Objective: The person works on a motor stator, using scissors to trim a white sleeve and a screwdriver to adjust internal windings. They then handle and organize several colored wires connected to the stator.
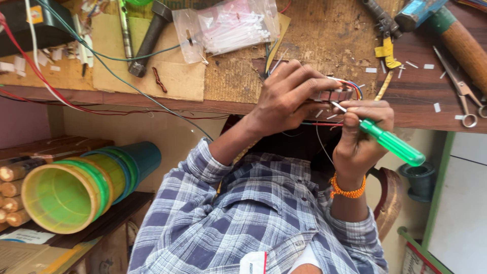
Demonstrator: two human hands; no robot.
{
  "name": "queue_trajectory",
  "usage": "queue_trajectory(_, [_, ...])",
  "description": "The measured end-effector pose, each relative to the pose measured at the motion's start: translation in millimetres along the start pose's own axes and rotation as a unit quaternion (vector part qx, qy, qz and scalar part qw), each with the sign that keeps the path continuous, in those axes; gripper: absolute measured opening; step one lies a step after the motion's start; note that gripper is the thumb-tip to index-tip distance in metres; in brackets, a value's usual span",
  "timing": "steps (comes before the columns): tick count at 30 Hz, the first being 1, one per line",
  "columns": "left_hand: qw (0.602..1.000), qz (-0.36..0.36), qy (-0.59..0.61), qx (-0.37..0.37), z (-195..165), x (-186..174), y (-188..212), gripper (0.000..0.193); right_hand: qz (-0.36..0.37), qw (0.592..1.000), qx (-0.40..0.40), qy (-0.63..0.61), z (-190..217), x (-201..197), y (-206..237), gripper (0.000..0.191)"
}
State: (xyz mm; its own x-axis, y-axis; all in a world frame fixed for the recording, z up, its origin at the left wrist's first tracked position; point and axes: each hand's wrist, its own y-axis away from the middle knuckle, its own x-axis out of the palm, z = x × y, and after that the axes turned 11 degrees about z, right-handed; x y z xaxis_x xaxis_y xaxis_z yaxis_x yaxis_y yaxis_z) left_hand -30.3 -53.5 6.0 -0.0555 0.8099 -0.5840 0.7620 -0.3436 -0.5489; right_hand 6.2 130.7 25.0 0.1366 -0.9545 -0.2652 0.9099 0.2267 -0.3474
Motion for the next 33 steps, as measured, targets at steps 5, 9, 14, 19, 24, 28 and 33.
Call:
queue_trajectory(5, [1.000,0.003,-0.010,-0.007,-0.9,1.1,-1.3,0.041,0.044,0.998,0.000,0.050,-2.9,-11.5,-4.8,0.028])
queue_trajectory(9, [1.000,0.006,-0.015,-0.011,-3.2,4.0,0.2,0.041,0.053,0.995,-0.003,0.089,-3.4,-15.1,-3.0,0.027])
queue_trajectory(14, [1.000,0.007,-0.005,-0.006,-3.1,4.2,4.0,0.043,0.047,0.986,-0.049,0.150,-5.5,-10.1,3.1,0.023])
queue_trajectory(19, [1.000,0.016,0.008,-0.006,2.5,3.0,6.1,0.051,0.034,0.997,-0.061,-0.037,-14.5,-21.2,-2.3,0.028])
queue_trajectory(24, [0.998,0.051,0.017,-0.018,-1.5,3.1,10.8,0.058,0.033,0.995,0.005,-0.090,-18.2,-31.2,-3.6,0.030])
queue_trajectory(28, [0.999,0.041,0.027,-0.015,-5.7,0.6,8.5,0.053,0.062,0.995,0.029,-0.068,-11.8,-34.6,-6.6,0.028])
queue_trajectory(33, [0.998,0.048,0.030,-0.011,-8.3,-2.4,4.5,0.049,0.096,0.993,0.060,0.011,7.1,-39.0,-14.5,0.026])
